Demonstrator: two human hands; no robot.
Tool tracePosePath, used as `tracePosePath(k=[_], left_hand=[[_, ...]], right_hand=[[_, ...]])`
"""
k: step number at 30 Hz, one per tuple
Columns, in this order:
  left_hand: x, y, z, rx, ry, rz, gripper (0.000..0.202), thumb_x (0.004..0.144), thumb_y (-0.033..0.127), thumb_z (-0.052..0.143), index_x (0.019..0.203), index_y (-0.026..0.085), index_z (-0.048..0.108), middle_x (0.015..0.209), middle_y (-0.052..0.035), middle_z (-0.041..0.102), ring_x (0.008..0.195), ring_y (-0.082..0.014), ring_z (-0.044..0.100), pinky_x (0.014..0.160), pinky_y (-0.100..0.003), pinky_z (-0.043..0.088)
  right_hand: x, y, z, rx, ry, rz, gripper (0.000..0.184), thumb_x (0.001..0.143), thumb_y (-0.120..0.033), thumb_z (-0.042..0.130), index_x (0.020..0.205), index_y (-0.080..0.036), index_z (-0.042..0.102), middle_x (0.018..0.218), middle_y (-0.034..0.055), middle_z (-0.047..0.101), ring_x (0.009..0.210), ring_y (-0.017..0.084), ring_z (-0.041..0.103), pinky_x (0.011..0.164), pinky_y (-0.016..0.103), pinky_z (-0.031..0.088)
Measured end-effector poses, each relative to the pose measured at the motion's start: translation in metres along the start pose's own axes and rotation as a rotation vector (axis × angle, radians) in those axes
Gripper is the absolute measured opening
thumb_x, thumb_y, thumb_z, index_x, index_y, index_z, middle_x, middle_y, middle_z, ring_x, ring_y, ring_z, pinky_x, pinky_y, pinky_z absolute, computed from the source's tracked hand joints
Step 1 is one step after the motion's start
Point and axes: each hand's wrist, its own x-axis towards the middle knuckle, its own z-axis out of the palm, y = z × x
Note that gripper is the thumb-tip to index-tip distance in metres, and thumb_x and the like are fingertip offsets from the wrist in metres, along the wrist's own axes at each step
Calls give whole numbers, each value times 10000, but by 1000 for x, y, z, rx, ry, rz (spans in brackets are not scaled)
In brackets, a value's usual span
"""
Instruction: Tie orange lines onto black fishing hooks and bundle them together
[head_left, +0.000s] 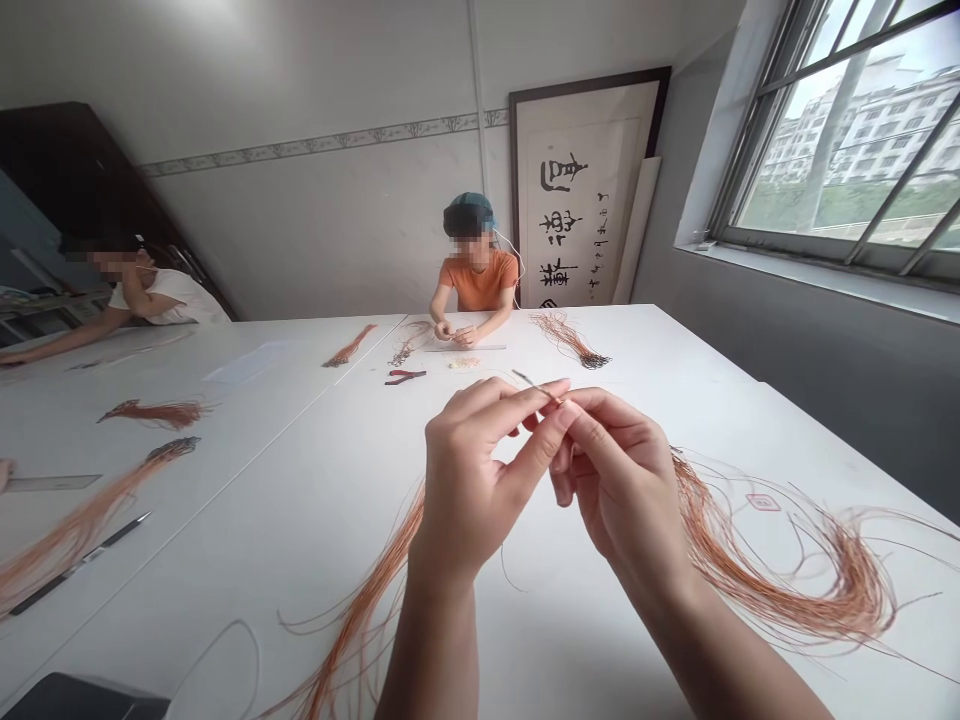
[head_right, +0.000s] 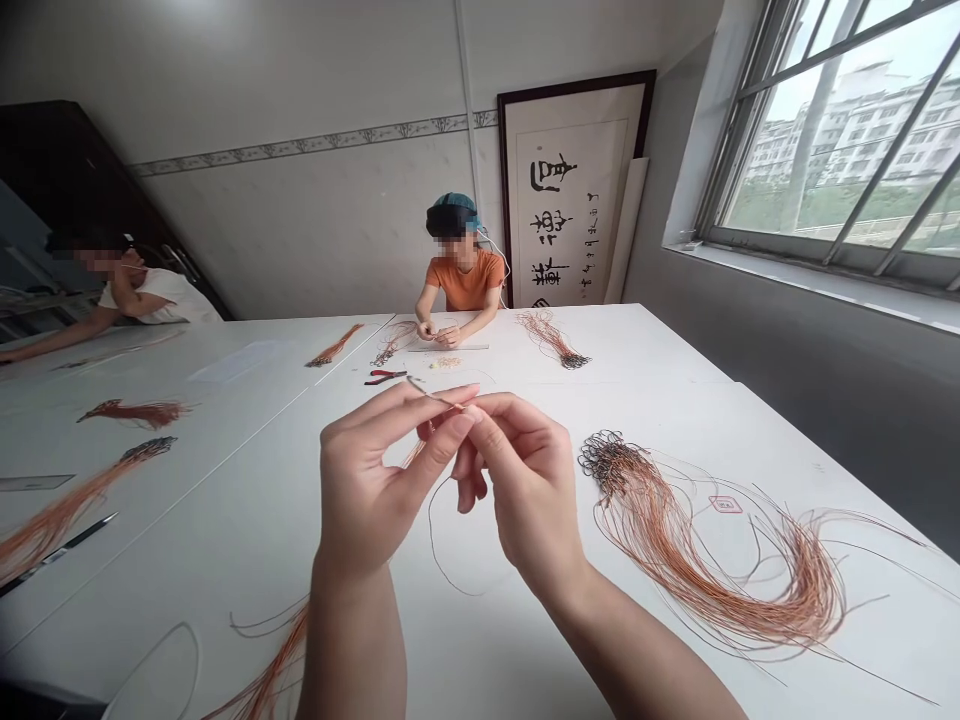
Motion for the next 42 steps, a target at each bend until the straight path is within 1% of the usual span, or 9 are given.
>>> tracePosePath(k=[7,13,18,22,25,30,34,39,42], left_hand=[[3,-18,-6,373,97,356,302,940,148,745,1228,233,779,1125,-72,682,978,-189,578,864,-359,533],[1,-16,-2,432,120,431,408,972,173,721,1377,215,699,1095,-71,640,1022,-201,561,893,-371,520],[2,-20,-3,402,126,367,553,987,220,708,1525,277,592,1145,-72,622,1053,-211,600,971,-392,518],[3,-20,-8,297,182,254,566,953,315,757,1501,324,618,1339,-86,606,1257,-258,604,1047,-403,522],[2,-16,-9,53,222,77,482,962,343,746,1437,344,665,1426,-70,644,1333,-274,609,1071,-421,526],[0,-8,-9,-307,209,-196,261,925,299,803,1181,345,805,1196,-16,811,1202,-225,720,1073,-390,538],[3,-4,-9,-381,235,-189,139,886,263,839,1003,337,856,1045,0,844,1135,-218,750,1079,-399,559],[5,-3,-10,-404,251,-295,68,855,260,865,823,319,858,836,15,834,962,-197,785,881,-324,611],[7,-5,-11,-445,231,-340,55,835,267,882,800,301,856,795,12,829,883,-191,796,852,-315,627]], right_hand=[[5,-5,0,29,202,-130,140,972,-297,744,871,-201,768,557,-51,573,432,46,472,435,165,405],[1,-10,-2,1,233,-231,131,972,-282,741,872,-204,776,571,-52,568,439,49,481,431,171,398],[2,-11,-3,-22,236,-214,151,969,-295,748,852,-203,772,589,-52,577,433,41,486,441,180,358],[6,-12,-3,44,150,-32,176,950,-291,750,808,-188,748,544,-59,571,381,31,439,433,194,323],[8,-12,-3,118,78,122,181,922,-283,755,777,-179,727,490,-64,559,332,32,399,413,205,289],[6,-6,-2,126,-28,227,209,929,-324,754,785,-175,732,475,-61,569,318,38,392,399,207,263],[3,-2,1,64,-38,228,228,935,-350,755,792,-173,739,477,-58,569,327,44,387,380,199,271],[-1,-3,4,-27,-43,176,251,944,-350,767,759,-184,730,525,-45,602,378,43,449,397,161,348],[-2,-4,3,-65,-66,163,260,949,-348,764,749,-184,730,537,-44,604,376,41,467,404,162,359]])
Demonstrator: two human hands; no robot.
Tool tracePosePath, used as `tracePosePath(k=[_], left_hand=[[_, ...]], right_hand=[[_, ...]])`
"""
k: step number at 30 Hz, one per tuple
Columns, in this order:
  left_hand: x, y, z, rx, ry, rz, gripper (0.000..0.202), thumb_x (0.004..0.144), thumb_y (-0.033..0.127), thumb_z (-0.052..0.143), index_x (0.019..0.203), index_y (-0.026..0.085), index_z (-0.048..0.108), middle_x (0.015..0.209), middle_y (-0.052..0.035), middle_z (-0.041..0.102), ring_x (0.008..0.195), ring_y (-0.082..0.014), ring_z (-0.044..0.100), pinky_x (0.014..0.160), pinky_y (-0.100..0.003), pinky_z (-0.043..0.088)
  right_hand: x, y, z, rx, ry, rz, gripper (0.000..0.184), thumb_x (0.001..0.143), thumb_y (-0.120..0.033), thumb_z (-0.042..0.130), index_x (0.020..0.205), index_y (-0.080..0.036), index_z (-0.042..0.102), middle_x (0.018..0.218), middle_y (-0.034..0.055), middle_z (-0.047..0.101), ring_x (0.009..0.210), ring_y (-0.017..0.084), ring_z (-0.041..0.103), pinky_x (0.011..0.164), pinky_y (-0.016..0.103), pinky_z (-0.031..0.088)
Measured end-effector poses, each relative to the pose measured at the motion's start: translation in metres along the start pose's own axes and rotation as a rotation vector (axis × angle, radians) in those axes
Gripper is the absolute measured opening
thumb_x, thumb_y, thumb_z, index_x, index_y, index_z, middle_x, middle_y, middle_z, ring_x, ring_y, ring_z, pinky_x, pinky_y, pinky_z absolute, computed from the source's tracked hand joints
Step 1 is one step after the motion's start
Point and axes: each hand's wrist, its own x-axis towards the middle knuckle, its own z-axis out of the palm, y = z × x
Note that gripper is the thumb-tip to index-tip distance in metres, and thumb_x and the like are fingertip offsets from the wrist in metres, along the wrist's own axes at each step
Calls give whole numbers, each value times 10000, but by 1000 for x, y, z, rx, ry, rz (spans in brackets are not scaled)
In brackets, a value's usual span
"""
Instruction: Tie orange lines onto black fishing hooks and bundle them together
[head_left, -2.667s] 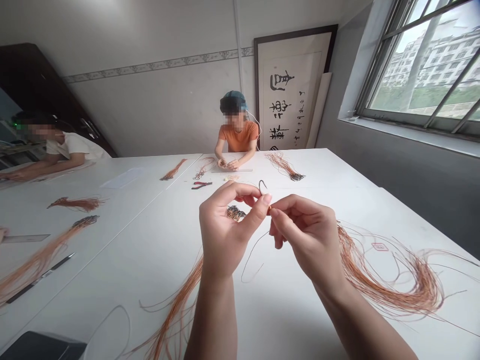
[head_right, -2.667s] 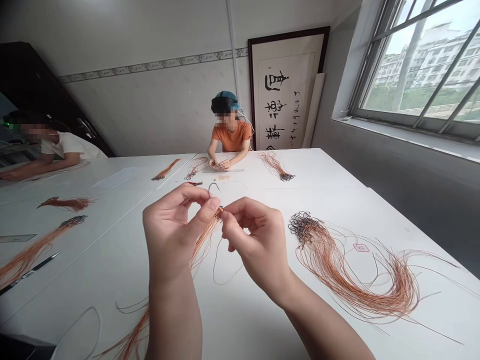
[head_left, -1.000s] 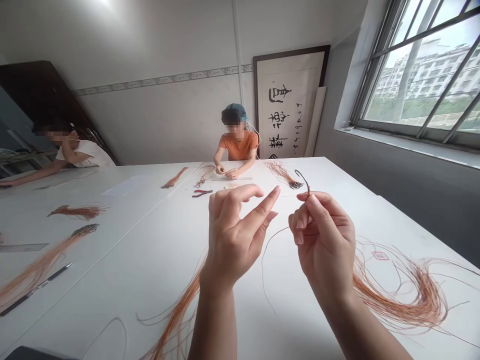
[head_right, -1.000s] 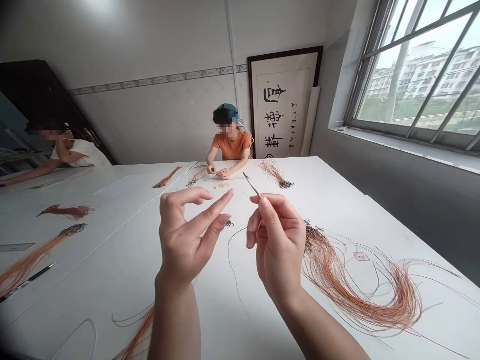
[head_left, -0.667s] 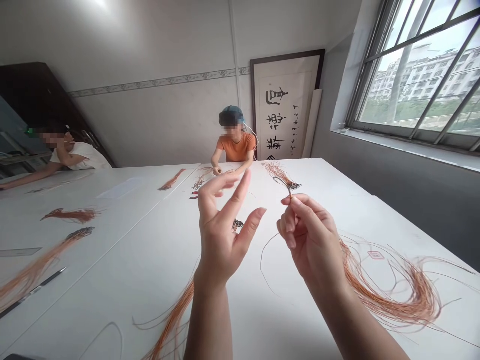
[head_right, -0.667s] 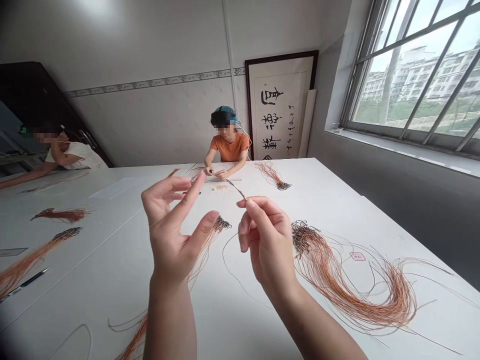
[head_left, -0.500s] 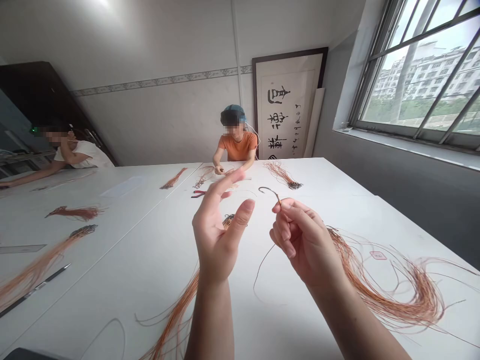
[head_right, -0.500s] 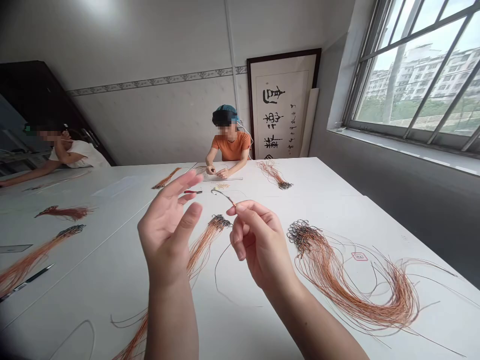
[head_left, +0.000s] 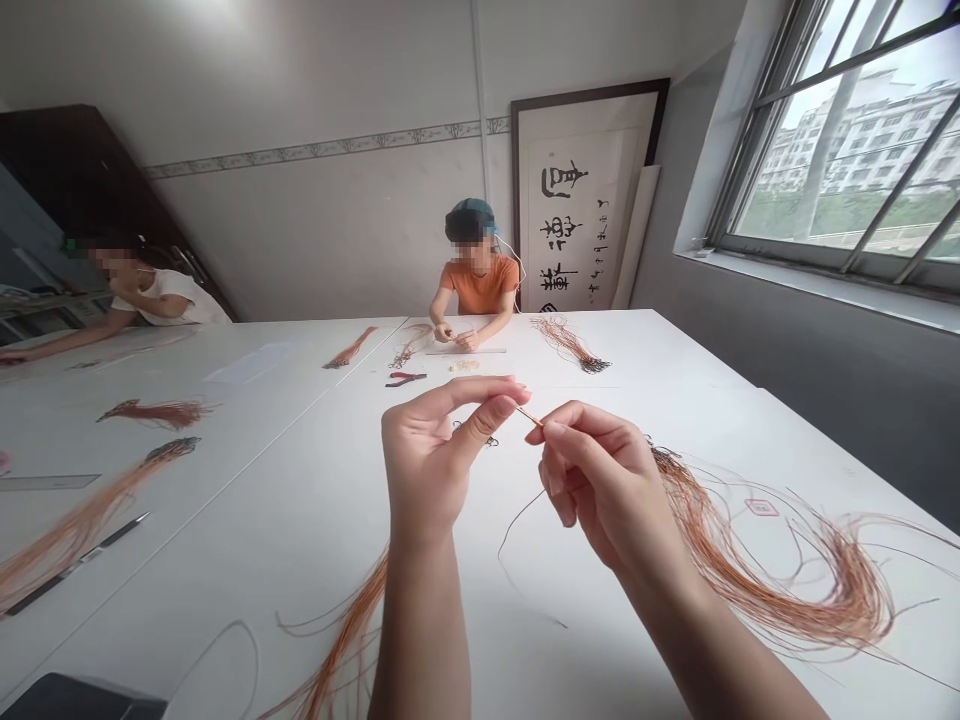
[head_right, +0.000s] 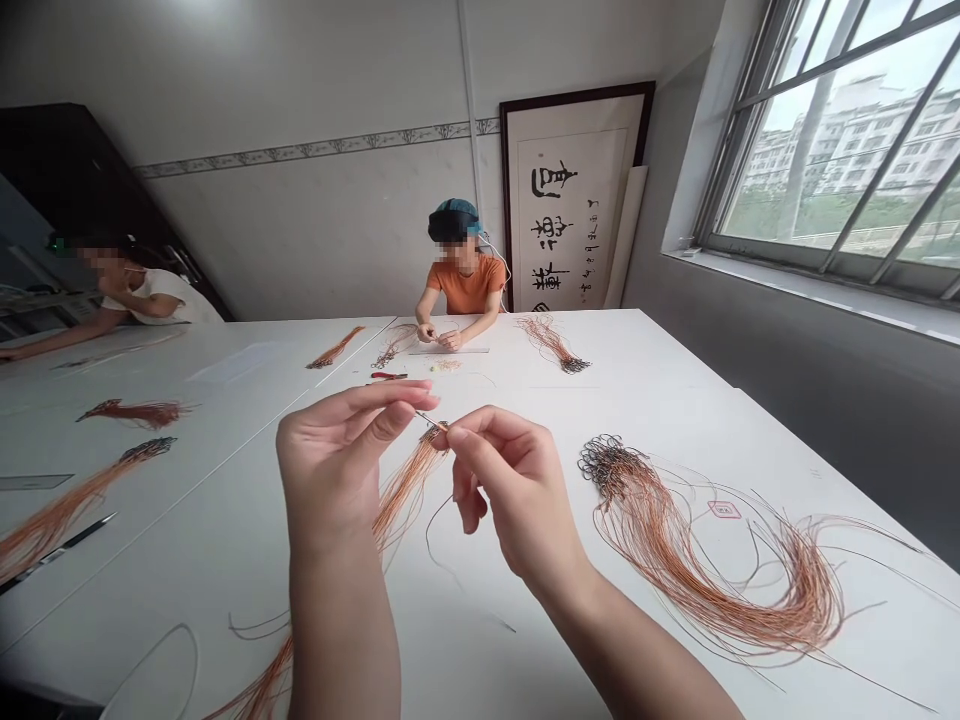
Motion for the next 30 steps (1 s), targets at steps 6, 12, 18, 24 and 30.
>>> tracePosePath(k=[6,12,18,24,30], left_hand=[[3,-5,1,-109,-53,-101,32,829,289,887,851,294,864,795,-3,832,842,-188,804,866,-318,646],[3,-8,0,-177,-95,-159,65,832,281,885,891,290,858,824,-11,832,792,-182,811,799,-301,662],[2,-4,2,-116,-59,-162,127,802,336,905,886,260,849,750,-23,807,758,-209,799,777,-342,662],[1,-2,1,-102,-66,-150,106,816,313,896,908,285,850,732,-3,803,753,-184,782,746,-305,630],[1,-4,0,-100,-90,-161,125,828,327,884,935,278,843,706,-11,787,769,-205,774,785,-348,631]], right_hand=[[2,-2,-5,-45,-49,-1,236,958,-325,741,767,-186,732,512,-51,583,376,63,490,403,184,335],[3,-2,-11,-157,-64,-41,228,987,-321,717,801,-193,742,556,-43,608,417,63,511,443,192,378],[1,-6,-12,-269,-53,-129,206,997,-308,705,827,-201,750,593,-39,622,448,67,528,447,192,440],[2,-9,-11,-345,-69,-124,238,988,-320,700,799,-176,720,576,-41,587,450,66,529,442,184,451],[2,-10,-14,-332,-68,-98,219,958,-324,722,797,-176,737,576,-29,603,449,88,540,419,203,461]])
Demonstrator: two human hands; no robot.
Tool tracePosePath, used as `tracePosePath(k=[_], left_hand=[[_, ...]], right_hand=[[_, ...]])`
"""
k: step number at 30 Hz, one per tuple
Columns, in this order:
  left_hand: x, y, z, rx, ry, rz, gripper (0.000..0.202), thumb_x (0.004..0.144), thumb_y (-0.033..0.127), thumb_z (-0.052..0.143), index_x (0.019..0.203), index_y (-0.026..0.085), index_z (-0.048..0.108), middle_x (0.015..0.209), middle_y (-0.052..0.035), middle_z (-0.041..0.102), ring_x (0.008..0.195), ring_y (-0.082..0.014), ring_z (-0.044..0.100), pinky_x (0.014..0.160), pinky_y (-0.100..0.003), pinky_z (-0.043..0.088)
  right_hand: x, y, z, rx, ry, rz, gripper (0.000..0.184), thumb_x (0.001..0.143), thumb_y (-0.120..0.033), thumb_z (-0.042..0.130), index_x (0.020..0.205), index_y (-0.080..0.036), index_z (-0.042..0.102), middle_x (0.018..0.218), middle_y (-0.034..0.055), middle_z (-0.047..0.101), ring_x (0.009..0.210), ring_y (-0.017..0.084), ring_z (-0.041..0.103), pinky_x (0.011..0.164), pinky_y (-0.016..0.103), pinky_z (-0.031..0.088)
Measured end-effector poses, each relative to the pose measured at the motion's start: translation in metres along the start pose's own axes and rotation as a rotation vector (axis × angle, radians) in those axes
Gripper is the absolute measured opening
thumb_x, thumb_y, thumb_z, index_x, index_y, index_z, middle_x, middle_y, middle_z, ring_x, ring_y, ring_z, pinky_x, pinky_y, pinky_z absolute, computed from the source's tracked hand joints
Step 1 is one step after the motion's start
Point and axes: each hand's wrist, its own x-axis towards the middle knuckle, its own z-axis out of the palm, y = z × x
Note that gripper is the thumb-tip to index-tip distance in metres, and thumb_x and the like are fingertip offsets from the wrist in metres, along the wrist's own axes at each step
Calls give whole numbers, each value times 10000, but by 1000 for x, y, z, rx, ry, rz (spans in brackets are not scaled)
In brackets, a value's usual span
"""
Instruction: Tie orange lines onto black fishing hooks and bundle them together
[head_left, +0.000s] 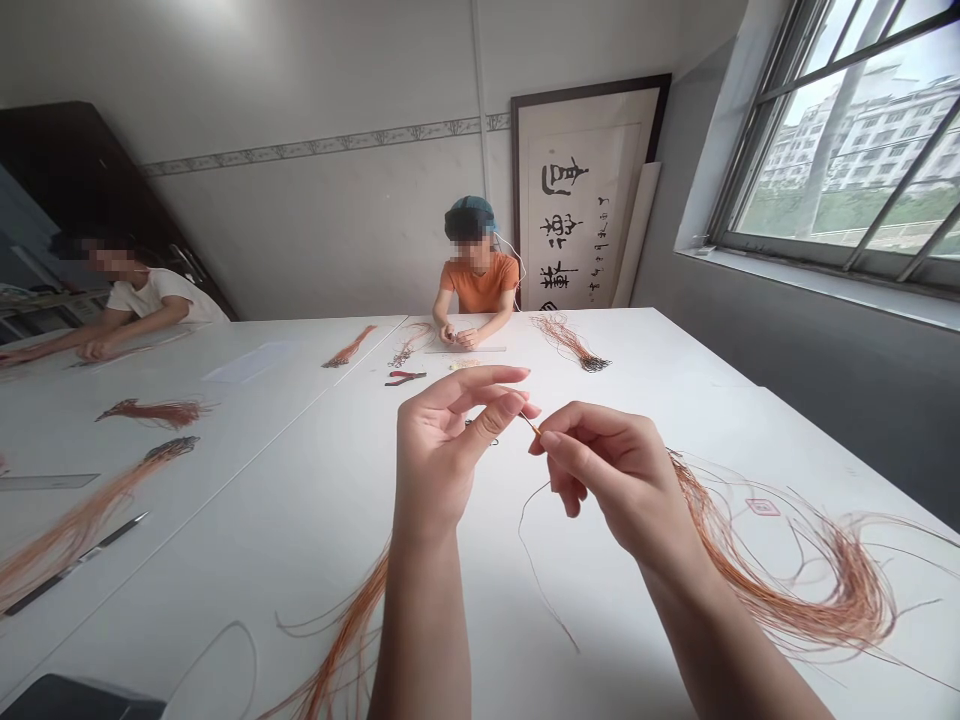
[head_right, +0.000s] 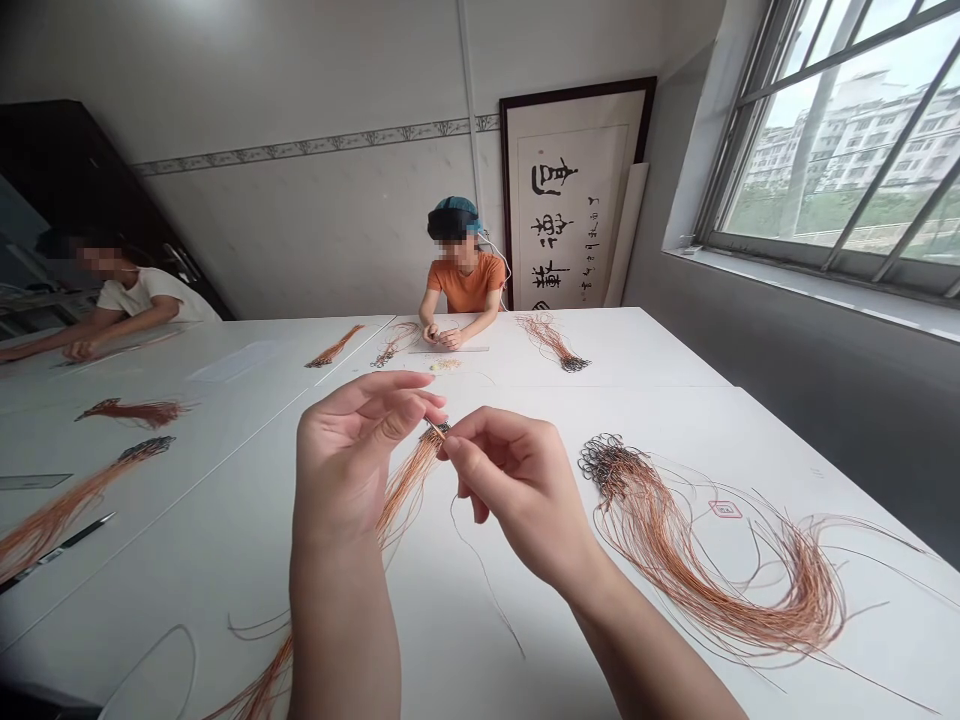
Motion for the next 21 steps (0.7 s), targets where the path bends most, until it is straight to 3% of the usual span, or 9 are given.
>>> tracePosePath(k=[6,14,21], left_hand=[[3,-5,-8,-72,-92,-76,219,823,383,891,1013,288,840,725,-13,785,861,-232,798,908,-410,638],[4,-7,-10,-96,-99,-107,121,818,384,897,813,271,854,783,-36,820,806,-194,775,752,-326,602],[4,-7,-11,-92,-84,-120,75,824,338,893,811,272,859,785,-33,823,843,-200,780,736,-315,589]], right_hand=[[3,3,-1,84,-11,37,219,941,-327,739,780,-180,732,585,-19,618,461,93,526,407,206,469],[2,2,0,37,-13,17,222,966,-327,713,801,-179,720,572,-32,607,446,81,520,428,200,455],[3,2,1,-68,-8,-5,223,975,-330,694,810,-182,715,583,-36,582,461,90,537,438,210,465]])
